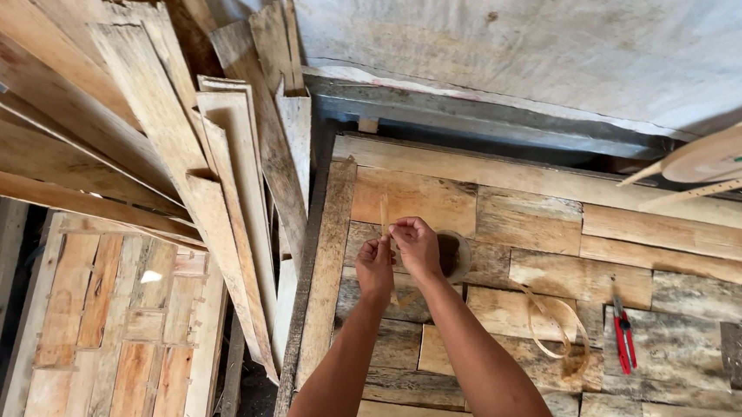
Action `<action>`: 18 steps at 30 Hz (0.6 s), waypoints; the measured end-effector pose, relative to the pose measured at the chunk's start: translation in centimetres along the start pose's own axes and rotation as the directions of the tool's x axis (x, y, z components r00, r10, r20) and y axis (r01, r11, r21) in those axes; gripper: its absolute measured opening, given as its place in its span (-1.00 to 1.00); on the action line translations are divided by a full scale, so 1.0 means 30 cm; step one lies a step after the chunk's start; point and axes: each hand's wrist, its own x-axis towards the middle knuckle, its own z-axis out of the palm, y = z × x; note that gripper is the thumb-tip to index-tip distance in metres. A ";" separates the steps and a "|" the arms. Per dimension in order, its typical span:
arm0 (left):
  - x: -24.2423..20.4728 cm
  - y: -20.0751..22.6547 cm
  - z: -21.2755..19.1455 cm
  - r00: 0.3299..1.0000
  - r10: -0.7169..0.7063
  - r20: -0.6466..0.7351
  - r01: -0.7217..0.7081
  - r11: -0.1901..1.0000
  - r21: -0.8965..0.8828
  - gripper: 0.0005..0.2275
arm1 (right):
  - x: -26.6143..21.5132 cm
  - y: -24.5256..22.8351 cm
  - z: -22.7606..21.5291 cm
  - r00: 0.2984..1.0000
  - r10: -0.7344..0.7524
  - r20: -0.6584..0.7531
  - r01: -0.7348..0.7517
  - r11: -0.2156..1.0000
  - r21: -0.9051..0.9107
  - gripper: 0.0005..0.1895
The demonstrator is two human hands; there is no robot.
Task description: Applying thin strips of wood veneer or bark to a wooden board using glue.
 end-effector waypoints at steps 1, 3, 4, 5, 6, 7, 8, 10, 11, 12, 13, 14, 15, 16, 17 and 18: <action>0.010 0.002 -0.004 1.000 0.002 -0.007 -0.002 1.000 -0.004 -0.79 | 0.006 -0.017 0.020 1.000 0.001 0.008 -0.001 1.000 -0.002 -0.81; 0.031 0.002 -0.003 0.999 -0.001 -0.035 0.001 1.000 -0.012 -0.80 | 0.020 -0.051 0.051 0.998 0.041 -0.037 -0.045 0.991 -0.124 -0.83; 0.040 -0.001 -0.006 0.999 -0.002 -0.040 0.001 1.000 -0.015 -0.80 | 0.032 -0.049 0.059 0.999 0.043 -0.033 -0.047 0.991 -0.127 -0.83; 0.050 -0.003 -0.007 0.999 0.009 -0.039 -0.010 1.000 -0.019 -0.80 | 0.045 -0.047 0.066 0.999 0.039 -0.037 -0.043 0.990 -0.136 -0.84; 0.062 -0.005 -0.010 0.999 0.021 -0.037 -0.022 1.000 -0.021 -0.80 | 0.058 -0.045 0.076 0.999 0.034 -0.041 -0.040 0.989 -0.144 -0.85; 0.078 -0.012 -0.014 0.999 0.021 -0.042 -0.022 1.000 -0.022 -0.80 | 0.084 -0.014 0.080 0.999 0.036 -0.037 -0.041 0.988 -0.146 -0.85; 0.090 -0.022 -0.018 0.999 0.016 -0.030 -0.017 0.998 -0.060 -0.80 | 0.107 0.020 0.082 1.000 0.010 -0.024 -0.013 0.991 -0.131 -0.85; 0.105 -0.020 -0.025 1.000 0.008 -0.025 -0.011 0.995 -0.099 -0.81 | 0.140 0.051 0.093 1.000 -0.011 -0.006 0.010 0.993 -0.117 -0.86; 0.107 -0.007 -0.027 1.000 0.005 -0.031 -0.008 0.997 -0.077 -0.80 | 0.151 0.048 0.102 1.000 0.019 -0.008 -0.020 0.993 -0.117 -0.87; 0.115 0.007 -0.025 0.999 0.004 -0.034 -0.006 0.998 -0.056 -0.79 | 0.168 0.042 0.110 0.999 0.047 -0.010 -0.047 0.992 -0.116 -0.88; 0.116 0.054 -0.026 0.999 0.004 -0.037 -0.006 0.998 -0.058 -0.79 | 0.190 0.037 0.116 0.999 0.048 -0.007 -0.049 0.992 -0.119 -0.88; 0.116 0.100 -0.025 0.996 0.068 -0.064 -0.059 0.989 0.134 -0.78 | 0.211 0.032 0.120 0.999 0.034 -0.007 -0.035 0.990 -0.139 -0.88; 0.116 0.147 -0.025 0.988 0.135 -0.077 -0.104 0.941 0.322 -0.76 | 0.233 0.027 0.125 1.000 0.020 -0.006 -0.021 0.987 -0.159 -0.88; 0.151 0.161 -0.042 0.988 0.135 -0.079 -0.103 0.942 0.320 -0.76 | 0.261 0.024 0.130 1.000 0.020 -0.005 -0.021 0.987 -0.161 -0.88; 0.187 0.175 -0.060 0.961 0.275 -0.029 -0.220 0.824 0.522 -0.77 | 0.288 0.021 0.136 1.000 0.014 -0.008 -0.015 0.977 -0.212 -0.87; 0.221 0.189 -0.075 0.918 0.394 0.052 -0.318 0.650 0.690 -0.78 | 0.316 0.017 0.138 1.000 0.007 -0.012 -0.010 0.965 -0.263 -0.86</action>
